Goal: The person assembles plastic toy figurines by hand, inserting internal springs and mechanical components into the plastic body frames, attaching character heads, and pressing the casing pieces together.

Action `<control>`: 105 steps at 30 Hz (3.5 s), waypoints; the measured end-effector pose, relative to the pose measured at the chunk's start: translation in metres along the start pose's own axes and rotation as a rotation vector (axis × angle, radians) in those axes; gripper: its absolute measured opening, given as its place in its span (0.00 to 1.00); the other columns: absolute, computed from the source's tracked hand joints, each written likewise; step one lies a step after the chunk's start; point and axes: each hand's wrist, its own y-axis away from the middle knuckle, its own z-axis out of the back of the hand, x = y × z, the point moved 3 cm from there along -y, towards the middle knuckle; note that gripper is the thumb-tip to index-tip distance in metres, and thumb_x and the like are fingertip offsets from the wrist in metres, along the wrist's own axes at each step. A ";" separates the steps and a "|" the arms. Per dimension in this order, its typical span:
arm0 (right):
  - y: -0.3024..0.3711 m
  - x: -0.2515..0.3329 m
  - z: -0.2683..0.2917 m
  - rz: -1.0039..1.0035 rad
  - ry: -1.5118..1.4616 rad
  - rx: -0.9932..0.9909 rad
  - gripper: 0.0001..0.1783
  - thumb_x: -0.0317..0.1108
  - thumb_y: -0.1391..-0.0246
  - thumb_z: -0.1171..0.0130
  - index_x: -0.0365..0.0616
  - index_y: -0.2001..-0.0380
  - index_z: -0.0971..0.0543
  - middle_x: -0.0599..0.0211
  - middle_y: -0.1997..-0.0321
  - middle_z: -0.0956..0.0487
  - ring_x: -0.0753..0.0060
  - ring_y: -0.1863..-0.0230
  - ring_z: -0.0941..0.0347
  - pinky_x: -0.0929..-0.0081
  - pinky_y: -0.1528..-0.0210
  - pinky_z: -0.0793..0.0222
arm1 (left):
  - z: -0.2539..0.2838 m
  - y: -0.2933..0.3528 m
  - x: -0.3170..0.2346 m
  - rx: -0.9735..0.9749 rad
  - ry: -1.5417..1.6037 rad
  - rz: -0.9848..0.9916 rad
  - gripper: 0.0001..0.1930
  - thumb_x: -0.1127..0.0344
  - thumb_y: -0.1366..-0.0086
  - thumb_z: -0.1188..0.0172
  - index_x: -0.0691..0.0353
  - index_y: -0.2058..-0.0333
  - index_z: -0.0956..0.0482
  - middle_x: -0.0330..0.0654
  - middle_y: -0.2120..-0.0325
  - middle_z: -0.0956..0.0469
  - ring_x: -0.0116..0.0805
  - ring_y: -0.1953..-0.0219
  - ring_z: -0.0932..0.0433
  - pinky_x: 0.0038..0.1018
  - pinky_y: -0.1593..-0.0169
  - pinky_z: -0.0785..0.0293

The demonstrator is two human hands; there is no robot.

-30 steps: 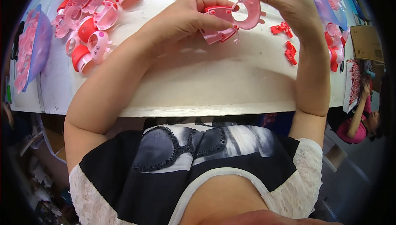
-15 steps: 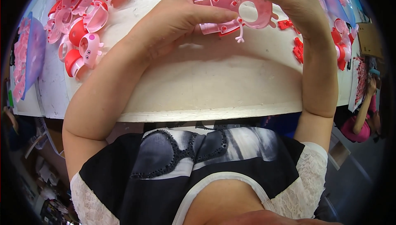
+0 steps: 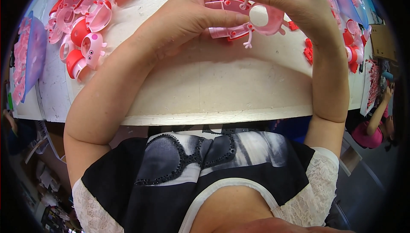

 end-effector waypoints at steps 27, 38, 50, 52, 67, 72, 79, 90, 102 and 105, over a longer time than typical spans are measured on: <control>0.001 -0.008 -0.006 0.039 -0.065 -0.026 0.05 0.25 0.57 0.39 0.35 0.75 0.23 0.68 0.77 0.23 0.84 0.74 0.30 0.87 0.70 0.34 | 0.001 0.002 -0.001 -0.064 -0.046 -0.034 0.16 0.65 0.44 0.40 0.68 0.59 0.26 0.44 0.67 0.23 0.28 0.66 0.23 0.24 0.63 0.23; 0.000 -0.010 -0.001 -0.104 -0.150 0.045 0.07 0.29 0.55 0.38 0.35 0.73 0.23 0.71 0.76 0.24 0.85 0.74 0.30 0.88 0.71 0.36 | -0.003 0.008 -0.011 0.014 -0.222 -0.129 0.18 0.65 0.45 0.40 0.69 0.58 0.29 0.43 0.69 0.23 0.28 0.69 0.23 0.23 0.63 0.25; -0.002 -0.009 -0.005 -0.095 -0.111 0.019 0.06 0.27 0.57 0.37 0.35 0.76 0.23 0.70 0.79 0.24 0.85 0.76 0.31 0.89 0.73 0.37 | 0.006 0.006 -0.005 0.005 -0.090 -0.113 0.19 0.70 0.44 0.43 0.72 0.54 0.31 0.46 0.64 0.24 0.29 0.64 0.24 0.25 0.58 0.26; -0.001 -0.010 -0.004 -0.081 -0.119 0.022 0.06 0.27 0.57 0.37 0.35 0.76 0.23 0.70 0.79 0.24 0.85 0.76 0.31 0.89 0.73 0.37 | 0.004 0.007 -0.006 0.017 -0.087 -0.108 0.18 0.70 0.43 0.44 0.72 0.55 0.31 0.46 0.63 0.24 0.29 0.63 0.24 0.25 0.57 0.26; -0.005 -0.009 -0.002 0.616 -0.438 0.260 0.08 0.29 0.55 0.39 0.34 0.73 0.23 0.69 0.78 0.23 0.85 0.75 0.30 0.89 0.72 0.35 | 0.000 0.006 -0.008 0.013 -0.092 -0.123 0.17 0.71 0.43 0.43 0.71 0.55 0.30 0.46 0.63 0.25 0.28 0.61 0.25 0.23 0.55 0.29; -0.005 -0.009 0.000 -0.061 -0.014 0.123 0.10 0.33 0.53 0.39 0.37 0.70 0.22 0.71 0.74 0.23 0.85 0.71 0.31 0.87 0.67 0.35 | 0.003 0.004 -0.005 0.011 -0.107 -0.143 0.20 0.71 0.43 0.43 0.70 0.53 0.34 0.45 0.61 0.26 0.28 0.60 0.25 0.24 0.55 0.28; -0.004 -0.017 0.005 -0.147 -0.069 0.155 0.10 0.34 0.52 0.40 0.37 0.70 0.23 0.72 0.73 0.24 0.87 0.71 0.32 0.89 0.67 0.37 | 0.001 0.003 -0.010 -0.031 0.194 -0.126 0.23 0.75 0.44 0.43 0.63 0.50 0.40 0.45 0.62 0.26 0.30 0.60 0.25 0.25 0.57 0.26; -0.005 -0.014 0.008 -0.188 -0.140 0.041 0.12 0.35 0.55 0.37 0.38 0.71 0.23 0.78 0.78 0.28 0.89 0.77 0.36 0.89 0.76 0.40 | 0.004 0.004 -0.011 -0.089 0.038 -0.179 0.23 0.69 0.45 0.42 0.70 0.52 0.35 0.44 0.64 0.26 0.26 0.63 0.25 0.22 0.59 0.27; -0.012 -0.027 0.003 -0.069 -0.218 0.141 0.11 0.30 0.57 0.36 0.36 0.72 0.25 0.77 0.76 0.29 0.87 0.71 0.34 0.87 0.65 0.37 | -0.005 0.010 -0.003 0.111 0.170 0.070 0.21 0.68 0.46 0.44 0.71 0.54 0.34 0.45 0.64 0.26 0.33 0.63 0.24 0.31 0.58 0.27; -0.013 -0.026 0.002 -0.049 -0.215 0.146 0.12 0.30 0.57 0.36 0.36 0.70 0.25 0.78 0.76 0.29 0.87 0.71 0.34 0.87 0.65 0.37 | -0.006 0.010 -0.003 0.113 0.216 0.115 0.20 0.67 0.44 0.45 0.72 0.55 0.33 0.47 0.64 0.26 0.33 0.64 0.24 0.30 0.58 0.27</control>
